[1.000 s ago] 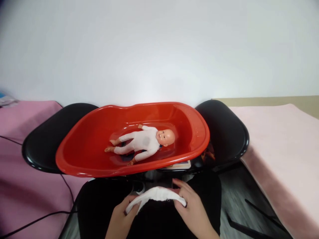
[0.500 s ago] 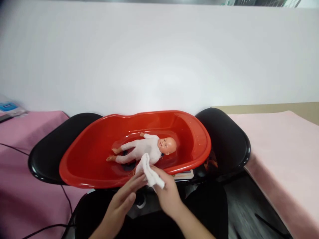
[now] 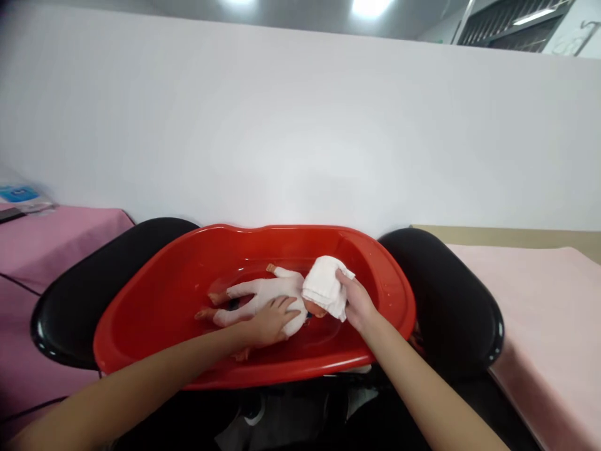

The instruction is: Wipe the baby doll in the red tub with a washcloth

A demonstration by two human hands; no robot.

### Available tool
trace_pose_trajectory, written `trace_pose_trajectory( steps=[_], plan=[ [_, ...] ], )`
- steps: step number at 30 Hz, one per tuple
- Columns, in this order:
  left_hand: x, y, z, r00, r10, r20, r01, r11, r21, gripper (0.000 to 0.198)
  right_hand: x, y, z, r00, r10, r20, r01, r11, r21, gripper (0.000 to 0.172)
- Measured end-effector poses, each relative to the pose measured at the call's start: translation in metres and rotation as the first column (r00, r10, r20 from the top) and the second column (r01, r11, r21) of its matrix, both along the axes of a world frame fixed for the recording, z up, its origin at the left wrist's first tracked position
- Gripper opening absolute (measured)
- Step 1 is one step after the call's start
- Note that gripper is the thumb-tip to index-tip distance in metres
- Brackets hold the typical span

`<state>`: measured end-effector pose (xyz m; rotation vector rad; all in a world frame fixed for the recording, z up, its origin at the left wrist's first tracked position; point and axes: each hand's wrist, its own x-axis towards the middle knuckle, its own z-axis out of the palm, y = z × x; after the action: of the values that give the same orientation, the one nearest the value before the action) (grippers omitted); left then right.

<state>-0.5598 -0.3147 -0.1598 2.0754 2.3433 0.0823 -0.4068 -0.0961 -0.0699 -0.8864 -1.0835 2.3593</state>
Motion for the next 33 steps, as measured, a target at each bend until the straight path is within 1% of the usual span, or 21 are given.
trace_pose_trajectory(
  steps=[2,4,5,7,10,13,19,22,23,25,26,27,30,33],
  plan=[
    [-0.008,0.000,-0.022,0.995,-0.064,-0.075,0.061,0.997,-0.049,0.056,-0.010,0.011,-0.007,0.999,0.026,0.041,-0.028,0.999,0.045,0.020],
    [-0.015,-0.006,-0.039,0.984,-0.101,-0.149,0.092,0.993,-0.070,0.059,-0.018,0.019,-0.011,0.995,0.061,0.074,-0.066,0.996,0.063,0.019],
    [-0.017,-0.010,-0.046,0.978,-0.114,-0.172,0.103,0.992,-0.076,0.062,-0.022,0.021,-0.012,0.992,0.084,0.094,-0.090,0.994,0.067,0.019],
    [-0.018,-0.017,-0.054,0.972,-0.139,-0.188,0.126,0.989,-0.083,0.066,-0.026,0.024,-0.013,0.981,0.148,0.123,-0.159,0.984,0.083,0.020],
    [-0.017,-0.021,-0.058,0.971,-0.167,-0.169,0.151,0.983,-0.102,0.071,-0.025,0.023,-0.014,0.959,0.252,0.131,-0.266,0.958,0.103,0.025],
    [-0.017,-0.018,-0.058,0.969,-0.195,-0.149,0.177,0.976,-0.127,0.073,-0.021,0.018,-0.016,0.942,0.293,0.164,-0.312,0.944,0.107,0.024],
    [-0.019,-0.016,-0.062,0.935,-0.267,-0.233,0.265,0.963,-0.043,0.063,-0.017,0.007,-0.028,0.891,0.365,0.271,-0.409,0.903,0.130,0.022],
    [-0.021,-0.016,-0.061,0.934,-0.279,-0.223,0.276,0.960,-0.046,0.062,-0.016,0.008,-0.034,0.862,0.425,0.275,-0.481,0.857,0.185,0.025],
    [-0.023,-0.016,-0.059,0.937,-0.278,-0.209,0.274,0.960,-0.049,0.061,-0.016,0.010,-0.036,0.859,0.429,0.279,-0.491,0.845,0.213,0.027],
    [-0.025,-0.016,-0.057,0.950,-0.270,-0.159,0.264,0.963,-0.058,0.060,-0.016,0.014,-0.038,0.866,0.391,0.313,-0.481,0.823,0.302,0.030],
    [-0.026,-0.016,-0.056,0.958,-0.258,-0.123,0.252,0.966,-0.064,0.060,-0.016,0.016,-0.038,0.870,0.362,0.334,-0.474,0.801,0.366,0.032],
    [-0.027,-0.015,-0.054,0.967,-0.243,-0.081,0.237,0.969,-0.069,0.060,-0.016,0.018,-0.040,0.875,0.336,0.350,-0.470,0.765,0.440,0.033],
    [-0.033,-0.013,-0.051,0.980,-0.195,0.028,0.197,0.978,-0.067,0.059,-0.017,0.020,-0.044,0.890,0.293,0.348,-0.454,0.618,0.641,0.036],
    [-0.043,-0.008,-0.044,0.982,-0.181,0.055,0.183,0.983,-0.025,0.051,-0.022,0.019,-0.048,0.901,0.288,0.324,-0.427,0.465,0.776,0.038]
  ],
)
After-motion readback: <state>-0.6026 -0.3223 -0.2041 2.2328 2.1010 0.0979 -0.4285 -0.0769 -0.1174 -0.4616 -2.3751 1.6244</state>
